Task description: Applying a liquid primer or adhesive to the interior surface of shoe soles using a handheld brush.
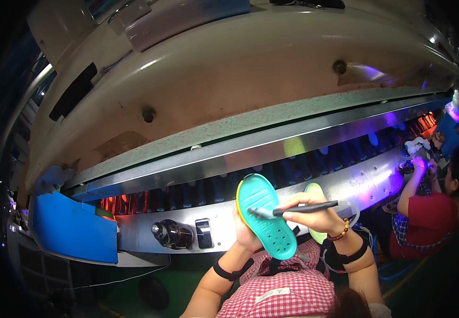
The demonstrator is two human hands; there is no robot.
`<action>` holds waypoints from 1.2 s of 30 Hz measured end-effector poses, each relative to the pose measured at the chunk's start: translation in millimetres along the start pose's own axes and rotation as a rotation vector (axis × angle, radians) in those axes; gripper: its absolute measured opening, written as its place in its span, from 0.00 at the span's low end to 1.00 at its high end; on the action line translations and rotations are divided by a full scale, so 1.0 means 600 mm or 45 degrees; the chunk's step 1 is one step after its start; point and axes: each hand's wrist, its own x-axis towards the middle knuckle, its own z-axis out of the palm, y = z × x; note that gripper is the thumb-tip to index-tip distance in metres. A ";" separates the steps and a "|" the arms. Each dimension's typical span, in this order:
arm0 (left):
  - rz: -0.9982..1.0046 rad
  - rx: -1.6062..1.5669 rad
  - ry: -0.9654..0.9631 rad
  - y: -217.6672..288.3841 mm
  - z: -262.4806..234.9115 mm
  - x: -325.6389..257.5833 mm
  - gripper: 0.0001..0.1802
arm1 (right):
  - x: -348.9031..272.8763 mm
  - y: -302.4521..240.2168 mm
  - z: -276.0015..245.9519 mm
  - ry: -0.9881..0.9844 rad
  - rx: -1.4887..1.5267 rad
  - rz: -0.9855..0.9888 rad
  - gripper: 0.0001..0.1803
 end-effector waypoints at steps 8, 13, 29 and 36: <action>0.184 0.252 -0.130 0.030 0.004 0.015 0.48 | -0.010 -0.017 -0.014 -0.021 -0.343 -0.203 0.10; 0.460 0.144 -0.076 0.040 0.020 0.018 0.50 | -0.025 -0.006 -0.001 -0.371 -0.294 -0.483 0.09; 0.453 0.339 -0.187 0.066 0.044 0.005 0.49 | -0.036 0.016 -0.009 -0.335 -0.222 -0.284 0.11; 0.333 0.250 -0.120 0.005 0.068 -0.018 0.43 | -0.041 0.044 0.030 0.090 1.033 0.162 0.11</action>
